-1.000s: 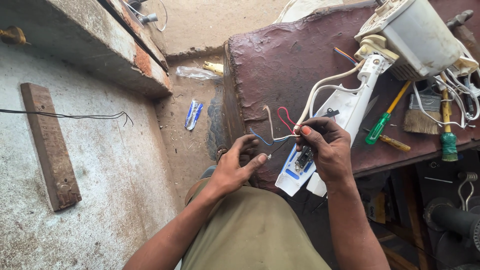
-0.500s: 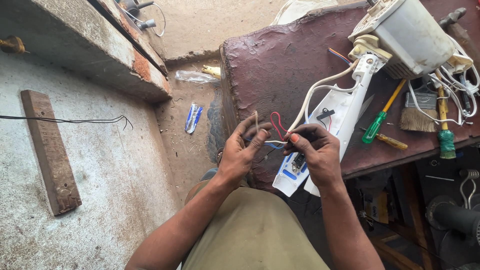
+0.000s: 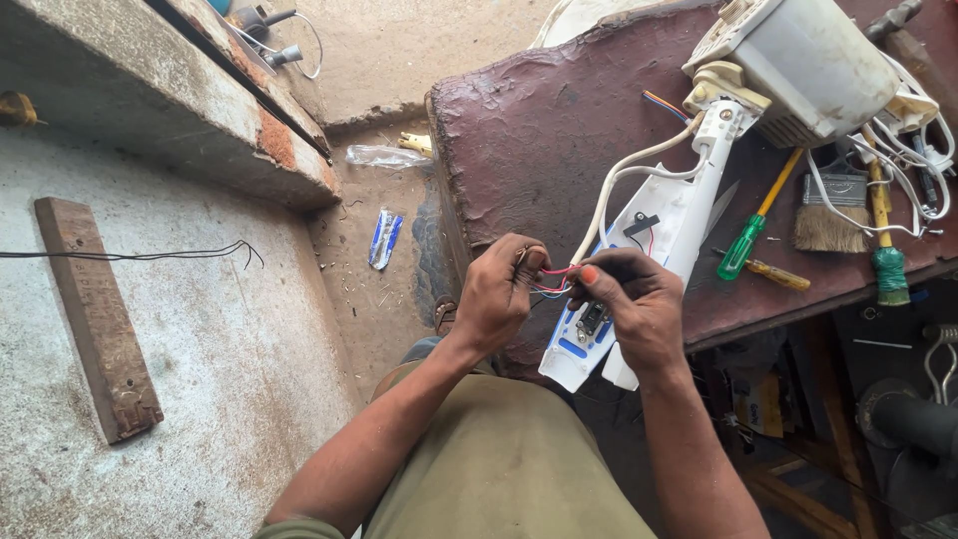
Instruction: The person repairs a white plastic appliance housing by connecting internal wires to a motor. They use a screwdriver to tighten terminals and scissors to trim wires, then reassemble the casing components.
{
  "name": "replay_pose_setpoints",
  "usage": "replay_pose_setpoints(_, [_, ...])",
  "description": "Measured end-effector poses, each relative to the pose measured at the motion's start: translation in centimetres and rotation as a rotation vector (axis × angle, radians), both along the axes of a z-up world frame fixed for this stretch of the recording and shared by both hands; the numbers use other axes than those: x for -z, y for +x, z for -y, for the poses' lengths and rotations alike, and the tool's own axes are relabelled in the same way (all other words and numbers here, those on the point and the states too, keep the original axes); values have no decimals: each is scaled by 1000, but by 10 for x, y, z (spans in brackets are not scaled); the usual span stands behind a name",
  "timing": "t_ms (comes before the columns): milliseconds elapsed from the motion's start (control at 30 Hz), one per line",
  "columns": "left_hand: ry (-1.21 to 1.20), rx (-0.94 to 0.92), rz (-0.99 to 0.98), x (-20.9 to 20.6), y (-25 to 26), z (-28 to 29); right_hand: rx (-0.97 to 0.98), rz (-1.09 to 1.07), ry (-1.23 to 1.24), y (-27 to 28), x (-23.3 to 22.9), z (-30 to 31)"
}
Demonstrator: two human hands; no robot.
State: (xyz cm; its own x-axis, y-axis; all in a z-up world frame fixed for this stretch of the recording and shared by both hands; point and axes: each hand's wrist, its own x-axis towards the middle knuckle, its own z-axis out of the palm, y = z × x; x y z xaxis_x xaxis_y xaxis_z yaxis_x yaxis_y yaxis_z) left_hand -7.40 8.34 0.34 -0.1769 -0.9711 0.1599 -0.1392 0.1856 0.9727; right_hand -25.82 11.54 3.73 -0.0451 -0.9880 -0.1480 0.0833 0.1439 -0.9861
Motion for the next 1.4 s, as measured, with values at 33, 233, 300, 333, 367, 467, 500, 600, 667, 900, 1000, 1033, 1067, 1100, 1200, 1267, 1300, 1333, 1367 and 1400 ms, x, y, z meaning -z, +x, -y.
replay_pose_setpoints(33, [56,22,13,3,0,0,-1,-20,-9,-2,0,0])
replay_pose_setpoints(233, [195,49,-2,8,0,1,-29,-78,-24,-9,5,-1])
replay_pose_setpoints(300, [116,9,-49,4,3,3,-45,-73,-26,-11,5,-1])
replay_pose_setpoints(333, [46,-20,-76,2,6,5,-70,-123,-29,-11,5,-1])
replay_pose_setpoints(367, [-25,-48,-103,-2,7,6,-94,-173,-31,-11,5,0])
replay_pose_setpoints(467, [-128,76,-54,-11,9,6,-199,-376,-141,-10,-1,3])
replay_pose_setpoints(500, [-69,140,-18,-13,8,5,-240,-453,-195,-8,-4,3])
replay_pose_setpoints(600, [14,265,65,-18,0,1,-98,-481,-280,-2,-20,2])
replay_pose_setpoints(667, [-44,264,89,-19,-3,0,-96,-581,-371,-1,-34,2])
replay_pose_setpoints(900, [-46,392,160,-13,-6,1,-317,-565,-370,-7,-56,15])
replay_pose_setpoints(1000, [-80,401,201,-13,-6,2,-348,-587,-357,-8,-52,18])
replay_pose_setpoints(1033, [-102,399,196,-14,-5,2,-347,-550,-348,-9,-50,17])
replay_pose_setpoints(1067, [-124,399,192,-15,-4,2,-344,-513,-339,-11,-47,16])
replay_pose_setpoints(1100, [-71,403,144,-16,-2,0,-342,-475,-329,-12,-44,15])
replay_pose_setpoints(1200, [66,368,13,-20,6,-3,-195,-464,-177,-16,-35,7])
replay_pose_setpoints(1267, [134,276,-55,-22,8,-4,-162,-336,-108,-17,-28,1])
replay_pose_setpoints(1300, [126,258,-39,-22,9,-4,-146,-272,-73,-18,-24,-1])
replay_pose_setpoints(1333, [117,240,-23,-23,9,-4,-134,-231,-46,-17,-21,-1])
replay_pose_setpoints(1367, [109,221,-8,-23,8,-3,-122,-191,-20,-15,-17,-2])
replay_pose_setpoints(1400, [67,205,1,-22,8,-4,-112,-148,13,-14,-14,-3])
